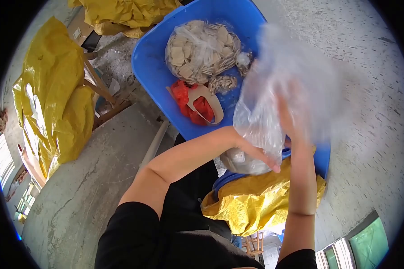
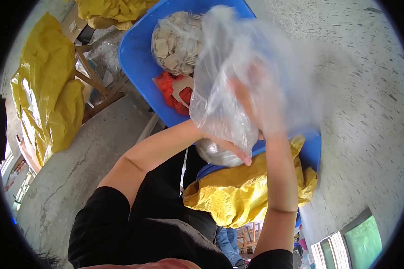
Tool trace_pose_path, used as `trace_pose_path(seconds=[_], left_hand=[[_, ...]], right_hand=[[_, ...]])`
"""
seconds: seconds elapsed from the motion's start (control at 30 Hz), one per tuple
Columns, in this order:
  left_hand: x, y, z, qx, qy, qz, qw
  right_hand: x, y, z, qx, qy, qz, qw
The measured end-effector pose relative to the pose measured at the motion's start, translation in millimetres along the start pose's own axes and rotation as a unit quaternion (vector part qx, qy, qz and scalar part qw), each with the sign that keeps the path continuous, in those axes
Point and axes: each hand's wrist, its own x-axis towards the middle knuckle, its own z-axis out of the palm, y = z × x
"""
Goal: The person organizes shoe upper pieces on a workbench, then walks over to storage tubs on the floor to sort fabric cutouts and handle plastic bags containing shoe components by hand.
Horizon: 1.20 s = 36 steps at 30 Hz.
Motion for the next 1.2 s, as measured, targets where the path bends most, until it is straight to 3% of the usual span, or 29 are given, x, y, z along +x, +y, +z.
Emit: trace_pose_path(seconds=[0.03, 0.13, 0.17, 0.2, 0.27, 0.3, 0.37, 0.43, 0.47, 0.53, 0.7, 0.73, 0.77, 0.8, 0.83, 0.87, 0.9, 0.93, 0.97, 1.03, 1.1, 1.13, 1.17, 1.2], left_hand=[[5, -9, 7, -0.147, -0.007, 0.125, 0.981], [0, -23, 10, -0.244, -0.002, 0.071, 0.967], [-6, -27, 9, -0.292, 0.002, 0.039, 0.955], [-12, -31, 8, -0.340, 0.007, 0.008, 0.940], [-26, -37, -3, -0.428, 0.008, -0.095, 0.899], [-33, -43, -5, -0.429, 0.009, -0.097, 0.898], [-43, -55, -3, -0.251, 0.014, -0.225, 0.941], [-46, -57, -12, -0.259, 0.002, -0.247, 0.934], [-49, -58, -17, -0.269, -0.006, -0.270, 0.924], [-51, -57, -25, -0.286, -0.025, -0.315, 0.905], [-40, -58, -32, -0.167, -0.045, -0.328, 0.929], [-41, -61, -32, -0.168, -0.043, -0.329, 0.928], [-42, -65, -29, -0.136, -0.046, -0.300, 0.943], [-43, -68, -26, -0.104, -0.049, -0.271, 0.956], [-42, -71, -25, -0.067, -0.054, -0.240, 0.967], [-41, -72, -25, -0.030, -0.058, -0.210, 0.975], [-41, -67, -23, -0.029, -0.059, -0.210, 0.976], [-41, -56, -21, 0.004, -0.069, -0.227, 0.971], [-39, -42, -21, 0.039, -0.079, -0.243, 0.966], [-38, -15, -24, 0.103, -0.094, -0.275, 0.951], [-40, 5, -43, 0.243, -0.131, -0.298, 0.914], [-47, -1, -42, 0.243, -0.132, -0.300, 0.913], [-55, -9, -38, 0.328, 0.014, -0.182, 0.927], [-60, -14, -35, 0.400, 0.161, -0.057, 0.901]], right_hand=[[7, -20, 16, -0.418, 0.112, -0.022, 0.901], [19, -22, -19, -0.311, 0.126, 0.004, 0.942], [10, -30, -28, -0.441, 0.227, -0.123, 0.860], [1, -36, -32, -0.549, 0.316, -0.243, 0.735], [-25, -53, 5, -0.591, 0.252, -0.391, 0.659], [-39, -52, 18, -0.590, 0.251, -0.390, 0.661], [-67, -51, 33, -0.723, 0.213, -0.311, 0.579], [-82, -79, 17, -0.619, 0.282, -0.331, 0.654], [-87, -86, 22, -0.617, 0.282, -0.332, 0.655], [-95, -95, 32, -0.663, 0.282, -0.347, 0.600], [-108, -107, 34, -0.627, 0.319, -0.314, 0.638], [-117, -121, 40, -0.634, 0.446, -0.246, 0.582], [-123, -125, 37, -0.617, 0.443, -0.314, 0.569], [-120, -120, 44, -0.618, 0.441, -0.315, 0.569], [-114, -106, 57, -0.506, 0.212, -0.241, 0.801], [-107, -90, 65, -0.331, -0.044, -0.136, 0.933], [-89, -64, 65, -0.553, -0.135, -0.266, 0.778], [-67, -32, 62, -0.721, -0.211, -0.368, 0.547], [-52, -11, 52, -0.648, -0.169, -0.327, 0.667], [-42, 0, 23, -0.637, -0.203, -0.074, 0.740], [-43, 28, -9, -0.723, -0.158, -0.134, 0.659], [-46, 31, -11, -0.721, -0.158, -0.134, 0.661], [-51, 33, -11, -0.682, -0.132, -0.104, 0.712], [-54, 35, -10, -0.640, -0.107, -0.072, 0.758]])
